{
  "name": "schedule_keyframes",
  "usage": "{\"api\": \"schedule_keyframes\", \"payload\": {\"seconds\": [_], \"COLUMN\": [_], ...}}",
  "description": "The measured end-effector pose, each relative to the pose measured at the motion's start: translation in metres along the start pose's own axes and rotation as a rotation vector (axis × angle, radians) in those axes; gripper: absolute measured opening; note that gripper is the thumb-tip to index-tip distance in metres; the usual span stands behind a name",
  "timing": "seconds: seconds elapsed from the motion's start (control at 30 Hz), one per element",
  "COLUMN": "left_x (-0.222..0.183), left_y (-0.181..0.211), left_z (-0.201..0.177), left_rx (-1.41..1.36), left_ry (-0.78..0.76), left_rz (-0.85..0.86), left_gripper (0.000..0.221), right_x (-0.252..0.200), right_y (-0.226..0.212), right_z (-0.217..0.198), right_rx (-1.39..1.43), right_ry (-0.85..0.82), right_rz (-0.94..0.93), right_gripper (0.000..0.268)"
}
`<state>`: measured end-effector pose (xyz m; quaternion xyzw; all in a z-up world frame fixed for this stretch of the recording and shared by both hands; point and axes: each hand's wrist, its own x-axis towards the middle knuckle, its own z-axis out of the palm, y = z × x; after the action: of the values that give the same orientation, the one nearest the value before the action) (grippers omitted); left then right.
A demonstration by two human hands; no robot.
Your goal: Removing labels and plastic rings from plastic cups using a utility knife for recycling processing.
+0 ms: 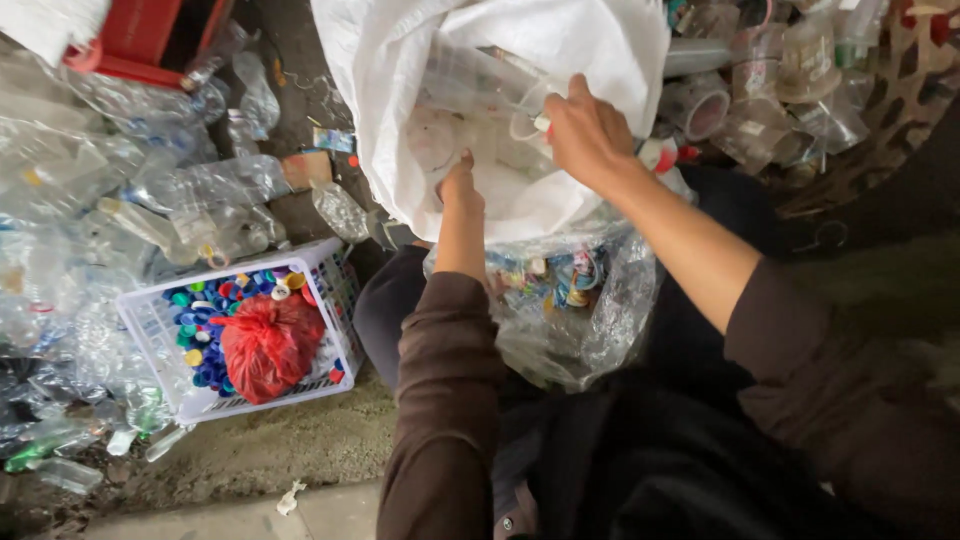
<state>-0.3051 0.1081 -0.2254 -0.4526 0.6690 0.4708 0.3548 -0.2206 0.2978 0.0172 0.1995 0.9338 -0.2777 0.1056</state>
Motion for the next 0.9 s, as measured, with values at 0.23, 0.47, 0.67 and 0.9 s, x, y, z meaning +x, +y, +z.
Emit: {"api": "schedule_keyframes", "payload": {"seconds": [0.23, 0.47, 0.67, 0.9], "left_x": [-0.101, -0.083, -0.092, -0.047], "left_y": [0.006, 0.024, 0.022, 0.018], "left_z": [-0.016, -0.047, -0.037, -0.041], "left_rx": [0.090, -0.314, 0.275, 0.865], "left_ry": [-0.162, -0.728, 0.168, 0.190], "left_rz": [1.148, 0.277, 1.079, 0.910], "left_gripper": [0.031, 0.050, 0.038, 0.070], "right_x": [0.014, 0.004, 0.001, 0.001], "right_y": [-0.001, -0.005, 0.020, 0.021], "right_z": [0.030, 0.020, 0.031, 0.073], "right_rx": [-0.254, 0.137, 0.156, 0.069], "right_ry": [-0.139, -0.145, -0.140, -0.160], "right_rz": [-0.195, -0.130, 0.064, 0.345], "right_gripper": [0.012, 0.074, 0.058, 0.090]}}
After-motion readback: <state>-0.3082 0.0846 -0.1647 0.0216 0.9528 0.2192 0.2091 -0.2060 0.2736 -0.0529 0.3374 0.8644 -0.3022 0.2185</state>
